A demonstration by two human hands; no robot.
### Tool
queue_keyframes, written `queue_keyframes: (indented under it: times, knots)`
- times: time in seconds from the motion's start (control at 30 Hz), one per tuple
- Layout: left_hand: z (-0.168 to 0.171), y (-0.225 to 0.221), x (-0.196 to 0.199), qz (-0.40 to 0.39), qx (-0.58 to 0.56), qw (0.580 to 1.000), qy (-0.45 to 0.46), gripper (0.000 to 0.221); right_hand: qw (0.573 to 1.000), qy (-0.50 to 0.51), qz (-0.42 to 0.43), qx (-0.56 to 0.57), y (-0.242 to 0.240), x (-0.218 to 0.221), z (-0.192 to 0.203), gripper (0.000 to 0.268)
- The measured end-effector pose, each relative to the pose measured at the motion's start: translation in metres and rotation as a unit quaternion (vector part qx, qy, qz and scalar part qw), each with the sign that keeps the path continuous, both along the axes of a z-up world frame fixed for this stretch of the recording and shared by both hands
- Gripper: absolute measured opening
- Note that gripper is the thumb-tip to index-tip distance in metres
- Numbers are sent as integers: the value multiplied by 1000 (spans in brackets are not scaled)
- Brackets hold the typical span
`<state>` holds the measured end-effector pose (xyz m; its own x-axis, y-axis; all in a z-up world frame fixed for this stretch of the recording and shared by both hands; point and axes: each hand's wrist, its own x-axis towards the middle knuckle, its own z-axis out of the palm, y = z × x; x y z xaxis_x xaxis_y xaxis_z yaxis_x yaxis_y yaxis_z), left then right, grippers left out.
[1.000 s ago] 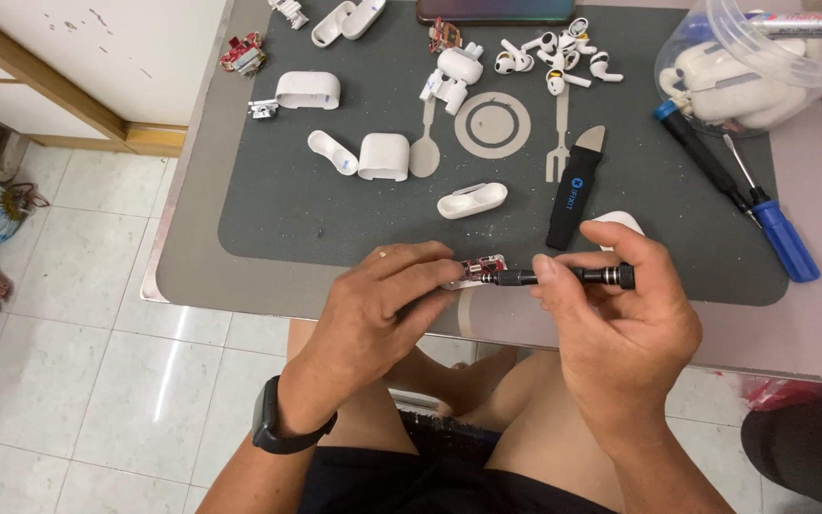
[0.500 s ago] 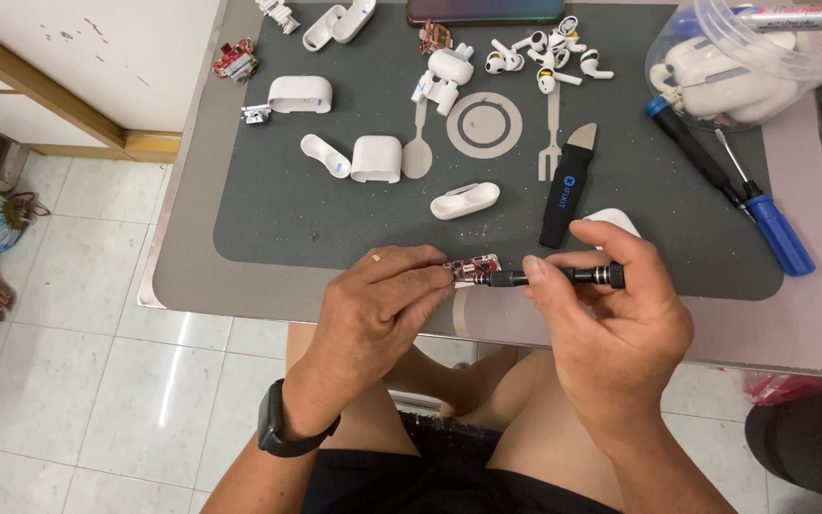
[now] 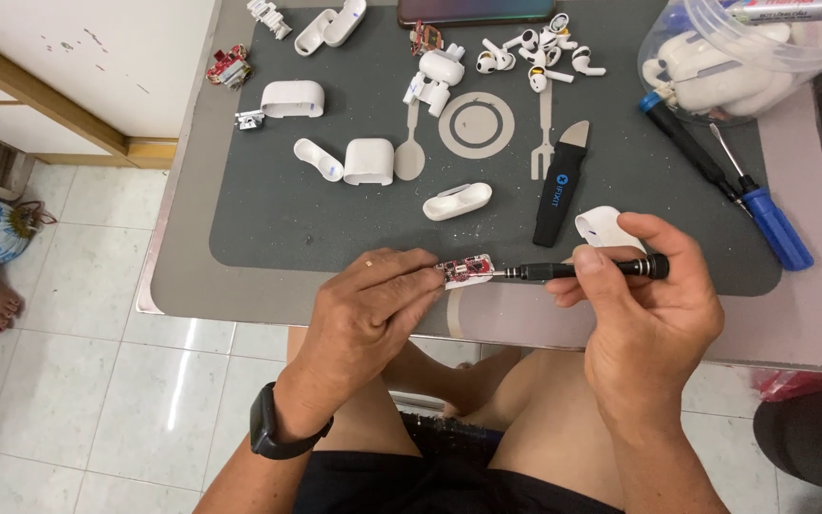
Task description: Assembling the internal components of wireless earbuds, including the circuit board, battery, and plastic housing, using precision tools.
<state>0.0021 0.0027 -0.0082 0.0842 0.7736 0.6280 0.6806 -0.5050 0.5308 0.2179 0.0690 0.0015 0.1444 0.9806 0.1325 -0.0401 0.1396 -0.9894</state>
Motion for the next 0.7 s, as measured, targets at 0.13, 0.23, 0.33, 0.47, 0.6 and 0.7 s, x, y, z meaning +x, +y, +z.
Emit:
queue_keyframes:
  times: [0.13,0.23,0.33,0.47,0.6,0.7]
  knots:
    - [0,1,1,7,-16,1000,-11,19,1000,-15,-1,-12,-5,-4,8,31]
    - [2,2,2,15,-22,1000,-9,16,998,-53,22,30,-10,-7,8,33]
    - [1,1,1,16,-40,999,-22,16,997,-66,25,43,-14,-11,8,39]
    - [2,1,-1,8,-51,998,-32,18,992,-80,28,95,-13,-10,7,41]
    - [10,-9,-8,2,-132,989,-67,35,998,-51,19,41,-8,-7,7,37]
    - [2,-16,-14,12,-112,993,-46,35,998,-55,12,19,-6,-4,6,35]
